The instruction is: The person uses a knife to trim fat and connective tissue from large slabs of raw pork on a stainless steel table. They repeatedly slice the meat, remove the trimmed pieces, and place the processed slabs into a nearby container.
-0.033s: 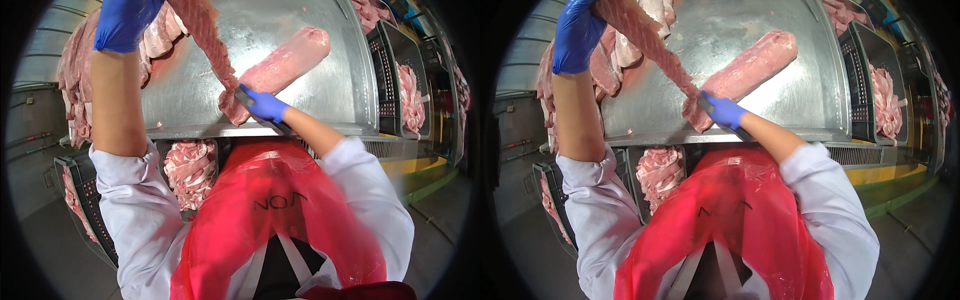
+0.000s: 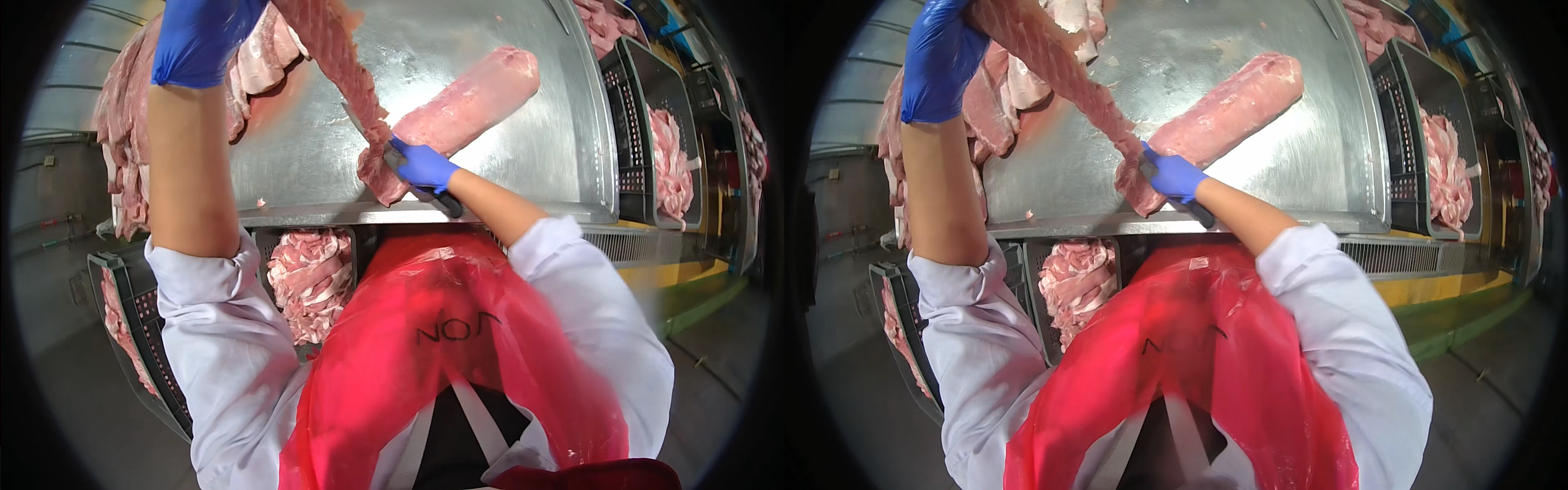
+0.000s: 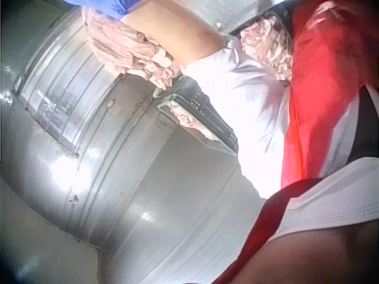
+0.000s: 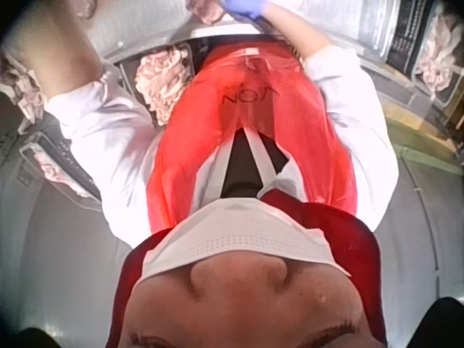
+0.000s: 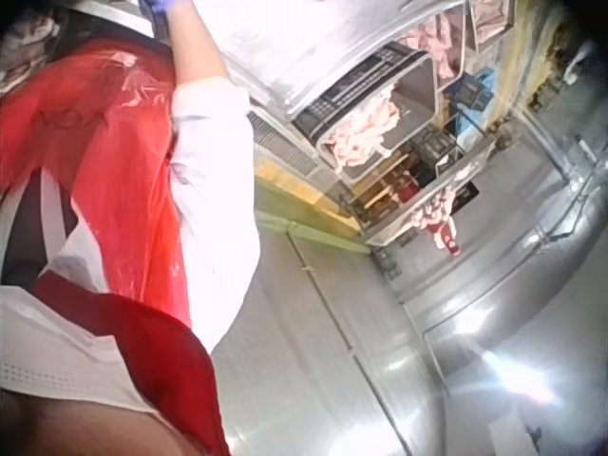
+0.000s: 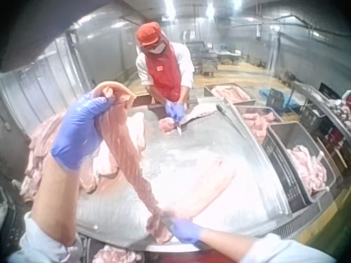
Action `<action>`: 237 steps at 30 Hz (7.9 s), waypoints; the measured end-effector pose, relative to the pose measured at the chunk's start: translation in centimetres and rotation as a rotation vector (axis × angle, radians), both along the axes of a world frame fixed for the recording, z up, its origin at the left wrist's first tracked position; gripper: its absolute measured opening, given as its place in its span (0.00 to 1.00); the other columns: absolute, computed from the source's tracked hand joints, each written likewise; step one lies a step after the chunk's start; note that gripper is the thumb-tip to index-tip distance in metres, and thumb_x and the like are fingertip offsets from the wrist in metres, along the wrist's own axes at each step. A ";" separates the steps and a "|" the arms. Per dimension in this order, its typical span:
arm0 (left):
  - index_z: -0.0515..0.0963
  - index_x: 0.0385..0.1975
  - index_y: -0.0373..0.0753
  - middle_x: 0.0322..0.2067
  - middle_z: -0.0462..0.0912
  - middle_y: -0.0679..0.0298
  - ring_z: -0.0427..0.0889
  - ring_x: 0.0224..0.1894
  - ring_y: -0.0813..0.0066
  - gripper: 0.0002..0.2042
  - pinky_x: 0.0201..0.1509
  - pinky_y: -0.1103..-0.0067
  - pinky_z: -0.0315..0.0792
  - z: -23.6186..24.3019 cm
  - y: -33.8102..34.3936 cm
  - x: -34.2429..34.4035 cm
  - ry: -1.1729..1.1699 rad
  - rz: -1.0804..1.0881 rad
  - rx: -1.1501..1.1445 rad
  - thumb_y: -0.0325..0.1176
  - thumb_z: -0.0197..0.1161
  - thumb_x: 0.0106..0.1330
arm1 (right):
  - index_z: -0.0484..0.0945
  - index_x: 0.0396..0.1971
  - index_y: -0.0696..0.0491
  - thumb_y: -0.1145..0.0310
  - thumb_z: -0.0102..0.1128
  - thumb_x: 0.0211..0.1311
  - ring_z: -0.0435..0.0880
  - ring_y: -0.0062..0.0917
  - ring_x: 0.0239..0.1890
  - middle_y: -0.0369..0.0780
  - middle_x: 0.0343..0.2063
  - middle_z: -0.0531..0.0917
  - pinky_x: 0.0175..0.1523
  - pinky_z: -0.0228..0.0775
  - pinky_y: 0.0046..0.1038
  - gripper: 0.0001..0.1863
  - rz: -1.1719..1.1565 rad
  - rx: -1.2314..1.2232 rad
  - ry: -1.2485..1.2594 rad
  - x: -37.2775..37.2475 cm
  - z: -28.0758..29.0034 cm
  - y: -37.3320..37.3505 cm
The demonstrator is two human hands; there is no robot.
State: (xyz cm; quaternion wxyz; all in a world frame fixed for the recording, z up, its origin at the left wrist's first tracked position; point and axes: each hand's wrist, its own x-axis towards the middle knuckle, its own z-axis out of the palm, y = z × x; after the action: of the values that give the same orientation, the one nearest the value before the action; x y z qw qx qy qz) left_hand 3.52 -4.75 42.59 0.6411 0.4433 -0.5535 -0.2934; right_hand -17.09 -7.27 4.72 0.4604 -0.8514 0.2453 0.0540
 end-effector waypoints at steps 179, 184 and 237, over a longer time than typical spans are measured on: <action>0.76 0.36 0.30 0.28 0.81 0.58 0.83 0.27 0.73 0.07 0.30 0.79 0.76 -41.4 2.1 -16.9 1.131 0.964 0.598 0.28 0.63 0.67 | 0.57 0.75 0.33 0.65 0.57 0.66 0.86 0.47 0.33 0.50 0.34 0.85 0.40 0.76 0.44 0.38 0.550 -0.489 -0.127 -1.5 6.3 -12.9; 0.77 0.39 0.29 0.29 0.83 0.58 0.83 0.26 0.74 0.08 0.30 0.79 0.76 -42.4 3.1 -17.0 1.023 0.968 0.611 0.28 0.63 0.68 | 0.52 0.76 0.27 0.64 0.51 0.70 0.86 0.45 0.36 0.49 0.36 0.86 0.41 0.78 0.44 0.36 0.761 -0.563 0.122 -0.6 7.7 -9.7; 0.72 0.59 0.39 0.51 0.76 0.53 0.75 0.54 0.52 0.41 0.55 0.59 0.68 -31.9 -4.0 -18.0 -1.422 0.001 0.682 0.57 0.72 0.46 | 0.42 0.79 0.32 0.75 0.52 0.66 0.82 0.23 0.20 0.43 0.28 0.84 0.27 0.78 0.28 0.46 -0.991 0.135 -0.195 -23.9 0.2 -24.0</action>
State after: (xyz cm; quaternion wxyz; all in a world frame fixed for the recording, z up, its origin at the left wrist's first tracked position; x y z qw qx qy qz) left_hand -14.48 -8.76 10.72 -0.0378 0.6972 -0.7099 -0.0927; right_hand -41.04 -31.25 4.90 0.5055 -0.6020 0.5718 -0.2348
